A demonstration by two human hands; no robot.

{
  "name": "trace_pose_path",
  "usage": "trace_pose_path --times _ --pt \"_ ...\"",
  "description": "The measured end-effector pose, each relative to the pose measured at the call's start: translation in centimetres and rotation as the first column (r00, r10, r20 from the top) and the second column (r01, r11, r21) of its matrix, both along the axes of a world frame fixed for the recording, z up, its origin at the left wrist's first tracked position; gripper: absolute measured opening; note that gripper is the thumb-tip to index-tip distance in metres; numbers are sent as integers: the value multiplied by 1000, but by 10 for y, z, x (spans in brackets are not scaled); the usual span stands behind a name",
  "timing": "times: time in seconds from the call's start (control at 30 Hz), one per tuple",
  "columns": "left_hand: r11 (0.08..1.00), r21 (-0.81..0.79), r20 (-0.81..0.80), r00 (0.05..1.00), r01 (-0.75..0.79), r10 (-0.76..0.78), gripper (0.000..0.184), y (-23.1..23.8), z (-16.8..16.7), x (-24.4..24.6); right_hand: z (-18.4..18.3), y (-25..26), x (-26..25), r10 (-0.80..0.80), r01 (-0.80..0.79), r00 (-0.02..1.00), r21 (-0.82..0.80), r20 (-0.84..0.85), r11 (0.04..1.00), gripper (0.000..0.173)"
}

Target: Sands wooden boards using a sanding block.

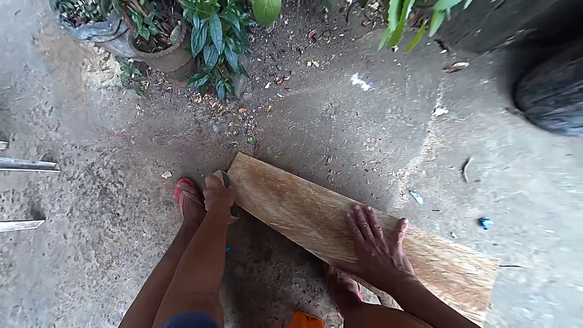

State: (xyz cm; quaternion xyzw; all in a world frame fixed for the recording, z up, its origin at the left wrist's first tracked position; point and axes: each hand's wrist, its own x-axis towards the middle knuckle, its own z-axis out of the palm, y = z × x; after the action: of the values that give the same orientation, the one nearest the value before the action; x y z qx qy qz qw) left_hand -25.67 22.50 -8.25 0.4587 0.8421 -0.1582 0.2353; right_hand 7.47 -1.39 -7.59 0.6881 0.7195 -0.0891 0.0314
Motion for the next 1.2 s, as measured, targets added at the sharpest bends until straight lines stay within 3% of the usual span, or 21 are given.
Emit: trace_pose_path --times 0.13,0.27,0.37,0.47,0.57,0.67,0.8,0.9,1.0,1.07,1.2 --pt "993 -66 -13 995 97 -98 89 -39 16 4 0 1 -1 2 -2 1000 -13 -4 1000 138" --pt "997 -50 -15 998 64 -65 80 -7 9 -4 0 -1 0 0 0 1000 -14 -5 1000 139" --pt "1000 2 -6 1000 3 -3 82 3 2 3 0 1 1 -4 4 1000 -17 -9 1000 139" --pt "993 -5 76 990 116 -116 87 -57 23 25 0 0 0 -1 1 1000 8 -16 1000 138" --pt "960 -110 69 965 259 -252 89 -104 41 40 2 1 -1 -6 5 999 -5 -31 1000 137" --pt "963 -57 65 964 262 -258 86 -82 35 31 4 3 1 -11 10 999 -35 -30 999 137" --pt "998 -14 10 998 64 -64 83 -17 13 23 8 4 1 -21 19 1000 -106 -13 994 137" --pt "990 -1 50 989 138 -138 88 -57 21 35 8 4 2 -30 25 999 -155 -27 988 138" --pt "965 -106 44 971 240 -237 90 -91 36 34 6 4 0 -20 15 999 -120 -39 993 137" --pt "962 -110 52 968 252 -247 88 -77 37 31 7 4 1 -16 13 999 -114 -28 993 138" --pt "993 -27 48 992 115 -114 82 -20 17 21 7 3 -1 -19 16 1000 -132 -21 991 138"
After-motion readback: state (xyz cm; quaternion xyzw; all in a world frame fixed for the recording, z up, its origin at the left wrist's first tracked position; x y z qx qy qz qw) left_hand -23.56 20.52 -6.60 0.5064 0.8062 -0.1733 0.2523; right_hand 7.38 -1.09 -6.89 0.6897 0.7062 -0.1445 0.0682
